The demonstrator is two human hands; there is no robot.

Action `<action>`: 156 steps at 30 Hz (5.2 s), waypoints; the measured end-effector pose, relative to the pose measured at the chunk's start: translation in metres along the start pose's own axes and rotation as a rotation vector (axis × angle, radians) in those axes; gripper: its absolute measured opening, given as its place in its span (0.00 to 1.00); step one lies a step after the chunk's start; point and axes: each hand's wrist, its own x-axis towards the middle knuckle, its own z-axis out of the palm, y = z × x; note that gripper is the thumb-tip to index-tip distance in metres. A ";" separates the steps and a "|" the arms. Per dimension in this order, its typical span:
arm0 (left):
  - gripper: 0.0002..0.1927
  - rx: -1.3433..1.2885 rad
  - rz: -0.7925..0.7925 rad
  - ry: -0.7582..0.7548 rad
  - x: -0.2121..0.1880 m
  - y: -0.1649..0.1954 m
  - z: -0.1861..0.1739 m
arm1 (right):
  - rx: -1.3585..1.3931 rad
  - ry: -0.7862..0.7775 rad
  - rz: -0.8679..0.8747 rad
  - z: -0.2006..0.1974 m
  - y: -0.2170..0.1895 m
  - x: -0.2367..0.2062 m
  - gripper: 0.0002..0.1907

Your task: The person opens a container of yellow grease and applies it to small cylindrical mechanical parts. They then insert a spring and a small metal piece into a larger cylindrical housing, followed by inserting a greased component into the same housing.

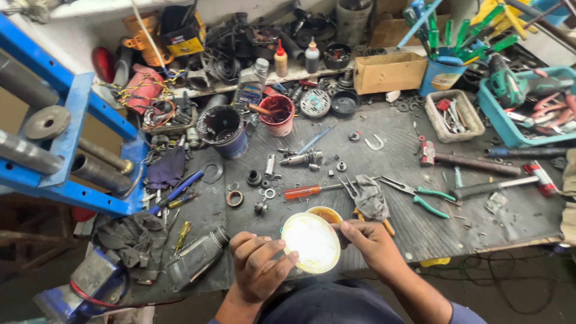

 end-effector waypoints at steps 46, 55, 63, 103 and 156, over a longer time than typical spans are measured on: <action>0.59 0.415 -0.853 -1.008 -0.075 -0.098 -0.100 | -0.592 0.079 -0.432 0.030 0.026 0.015 0.73; 0.53 0.250 -0.979 -0.552 -0.065 -0.137 -0.136 | -0.723 0.318 -0.318 0.074 0.014 0.013 0.69; 0.56 0.126 -1.223 -0.444 -0.085 -0.121 -0.178 | -0.494 0.122 -0.577 0.163 -0.006 0.033 0.69; 0.48 -0.353 -1.340 -0.416 -0.124 -0.123 -0.138 | -0.801 -0.054 -0.690 0.284 0.001 0.029 0.38; 0.59 -0.128 -0.778 -0.508 -0.073 -0.106 -0.099 | -0.254 -0.160 -0.173 0.203 0.011 0.071 0.20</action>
